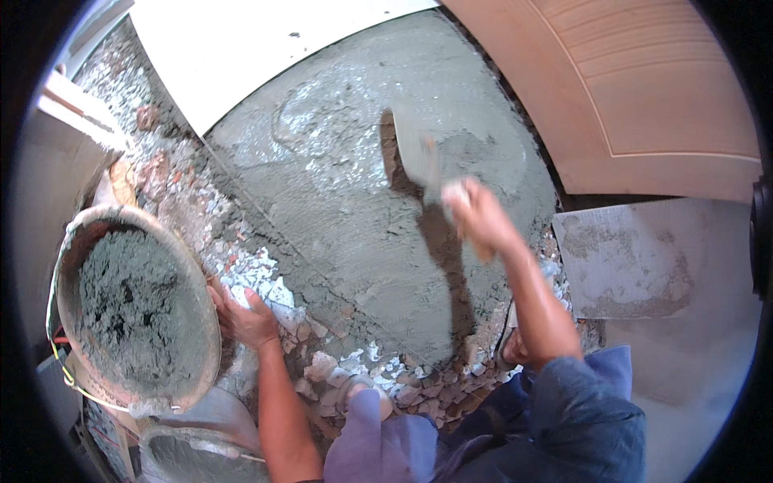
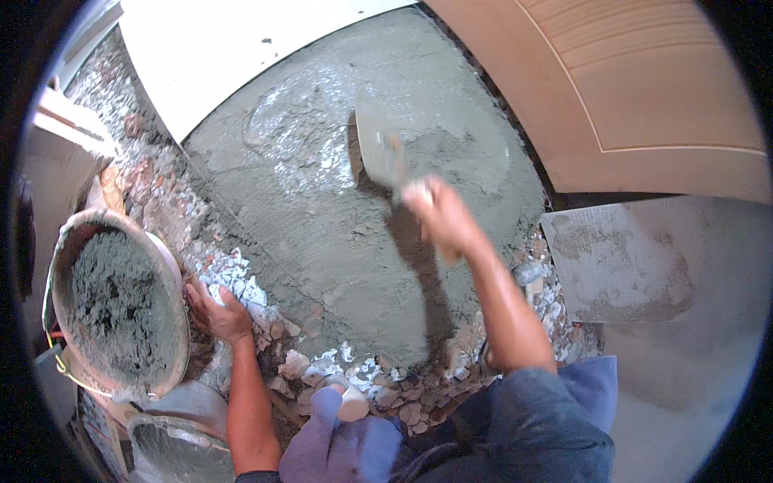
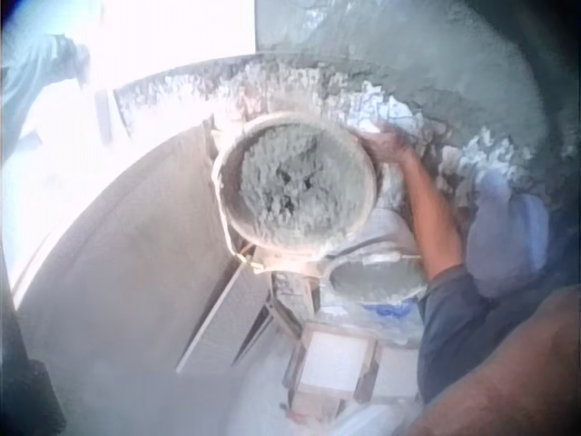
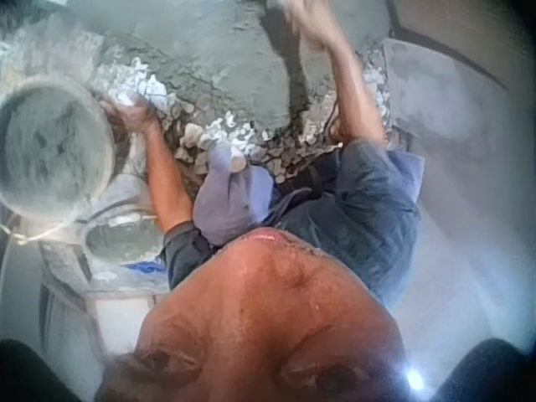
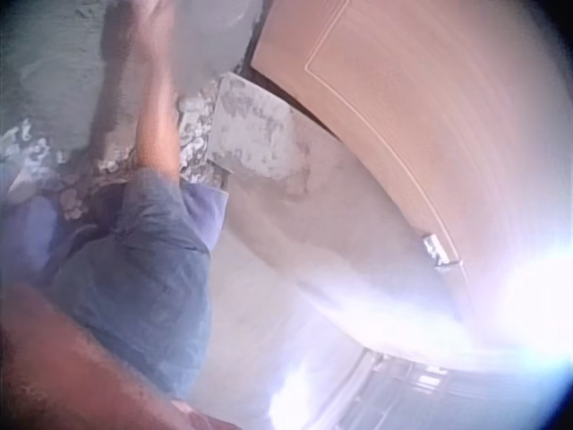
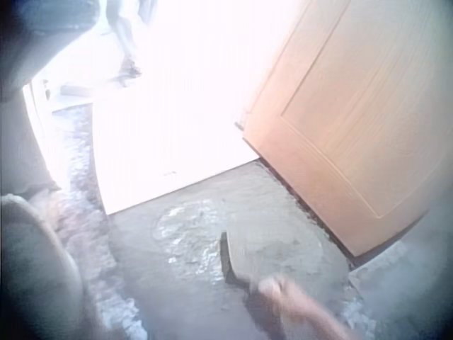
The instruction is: The person spreads cement on the floor using a trowel, then places a large white tile onto the cement and taps it with a rubber mallet to level and secure it.
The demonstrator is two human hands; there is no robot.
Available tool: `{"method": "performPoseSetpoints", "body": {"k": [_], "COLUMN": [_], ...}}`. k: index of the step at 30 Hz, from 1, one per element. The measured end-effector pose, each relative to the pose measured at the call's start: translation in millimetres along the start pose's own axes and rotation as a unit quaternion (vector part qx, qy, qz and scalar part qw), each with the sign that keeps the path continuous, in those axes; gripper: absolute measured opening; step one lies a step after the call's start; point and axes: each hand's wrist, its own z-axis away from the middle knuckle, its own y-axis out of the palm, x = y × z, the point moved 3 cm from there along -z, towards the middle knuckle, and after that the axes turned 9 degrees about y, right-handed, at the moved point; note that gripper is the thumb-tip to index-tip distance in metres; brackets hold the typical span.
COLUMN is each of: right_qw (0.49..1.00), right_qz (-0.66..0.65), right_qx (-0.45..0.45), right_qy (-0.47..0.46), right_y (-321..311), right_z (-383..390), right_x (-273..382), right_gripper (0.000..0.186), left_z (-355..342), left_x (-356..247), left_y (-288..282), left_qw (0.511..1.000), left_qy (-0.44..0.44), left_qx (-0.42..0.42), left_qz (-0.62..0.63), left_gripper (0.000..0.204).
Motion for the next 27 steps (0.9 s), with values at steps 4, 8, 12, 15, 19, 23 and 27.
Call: {"method": "performPoseSetpoints", "body": {"k": [4, 8, 12, 15, 19, 23, 27], "right_qw": [0.996, 0.976, 0.919, 0.833, 0.782, 0.810, 0.843], "right_qz": [0.086, 0.210, 0.313, 0.470, 0.564, 0.539, 0.427], "right_qx": [-0.008, 0.050, 0.192, 0.220, 0.176, 0.106, 0.066], "right_qy": [-0.024, -0.038, -0.143, -0.192, -0.200, -0.206, -0.322], "right_y": [-23, -8, 23, 21, -10, -39, -5], "right_z": [-108, -129, -109, -86, -26, -26, -89], "right_x": [100, 136, 126, 86, 3, 12, 106], "right_gripper": [0.044, 0.042, 0.038, 0.034, 0.033, 0.029, 0.028], "left_z": [2, 1, -1, 0, 1, -1, -2], "left_x": [-3, -3, -4, -4, -5, -6, -7], "left_y": [-1, 0, -1, -2, -1, -4, -4], "left_qw": [1.000, 0.998, 0.998, 0.997, 0.995, 0.997, 0.997], "left_qy": [-0.013, -0.017, -0.014, -0.031, -0.062, -0.037, -0.048], "left_qx": [-0.008, -0.015, -0.022, -0.018, 0.011, -0.013, -0.004], "left_qz": [0.027, 0.052, 0.053, 0.067, 0.072, 0.061, 0.064], "left_gripper": [0.055, 0.051, 0.048, 0.048, 0.049, 0.049, 0.050]}}
